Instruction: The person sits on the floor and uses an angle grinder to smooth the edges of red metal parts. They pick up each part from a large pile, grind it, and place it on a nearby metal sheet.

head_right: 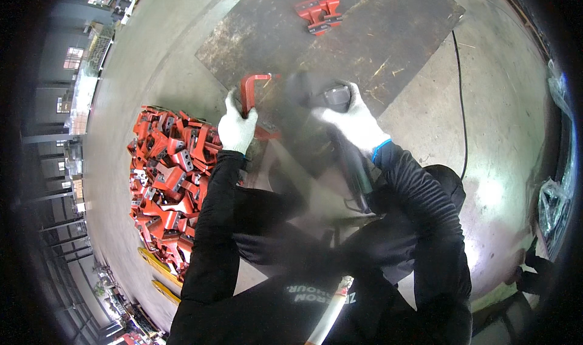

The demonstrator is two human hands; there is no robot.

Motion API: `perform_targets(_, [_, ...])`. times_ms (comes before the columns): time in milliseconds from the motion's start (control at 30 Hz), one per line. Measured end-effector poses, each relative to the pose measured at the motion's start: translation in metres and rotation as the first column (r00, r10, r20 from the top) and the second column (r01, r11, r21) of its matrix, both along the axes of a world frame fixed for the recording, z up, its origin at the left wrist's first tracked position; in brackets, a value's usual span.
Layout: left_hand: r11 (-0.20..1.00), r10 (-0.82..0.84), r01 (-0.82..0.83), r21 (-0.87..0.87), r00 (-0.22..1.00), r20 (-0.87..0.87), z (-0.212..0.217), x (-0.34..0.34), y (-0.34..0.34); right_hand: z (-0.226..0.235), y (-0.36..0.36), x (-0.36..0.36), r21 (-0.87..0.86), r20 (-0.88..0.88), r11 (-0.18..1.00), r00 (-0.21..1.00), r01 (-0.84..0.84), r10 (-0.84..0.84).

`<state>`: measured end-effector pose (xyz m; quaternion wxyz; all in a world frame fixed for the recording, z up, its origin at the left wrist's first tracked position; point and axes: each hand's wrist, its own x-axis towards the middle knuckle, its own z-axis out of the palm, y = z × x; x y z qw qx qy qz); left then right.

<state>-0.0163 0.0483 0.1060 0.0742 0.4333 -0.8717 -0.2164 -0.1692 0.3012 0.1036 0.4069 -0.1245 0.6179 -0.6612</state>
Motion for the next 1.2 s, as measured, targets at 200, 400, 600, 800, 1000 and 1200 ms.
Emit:
perform_targets(200, [0.807, 0.203, 0.105, 0.581, 0.875, -0.440, -0.045, 0.019, 0.001, -0.006, -0.011, -0.008, -0.034, -0.044, 0.995, 0.995, 0.090, -0.092])
perform_targets(400, [0.562, 0.293, 0.183, 0.807, 0.868, -0.400, -0.032, 0.015, 0.020, -0.012, -0.018, -0.014, -0.123, -0.030, 0.989, 0.996, 0.083, -0.088])
perform_targets(600, [0.580, 0.256, 0.177, 0.795, 0.887, -0.384, -0.030, 0.015, 0.024, -0.005, -0.023, -0.011, -0.168, 0.000, 0.981, 0.995, 0.094, -0.096])
perform_targets(800, [0.433, 0.428, 0.184, 0.882, 0.819, -0.381, -0.024, 0.018, 0.010, -0.023, -0.016, -0.012, 0.033, -0.074, 0.999, 0.997, 0.026, -0.023])
perform_targets(1000, [0.858, -0.396, 0.500, 0.117, 0.789, -0.469, -0.019, 0.030, 0.011, -0.021, -0.011, -0.003, 0.110, -0.290, 0.990, 0.956, 0.085, -0.050])
perform_targets(1200, [0.128, 0.552, 0.341, 0.931, 0.755, -0.353, -0.033, 0.014, 0.021, -0.015, -0.017, 0.008, 0.227, -0.743, 0.963, 0.665, 0.145, 0.075])
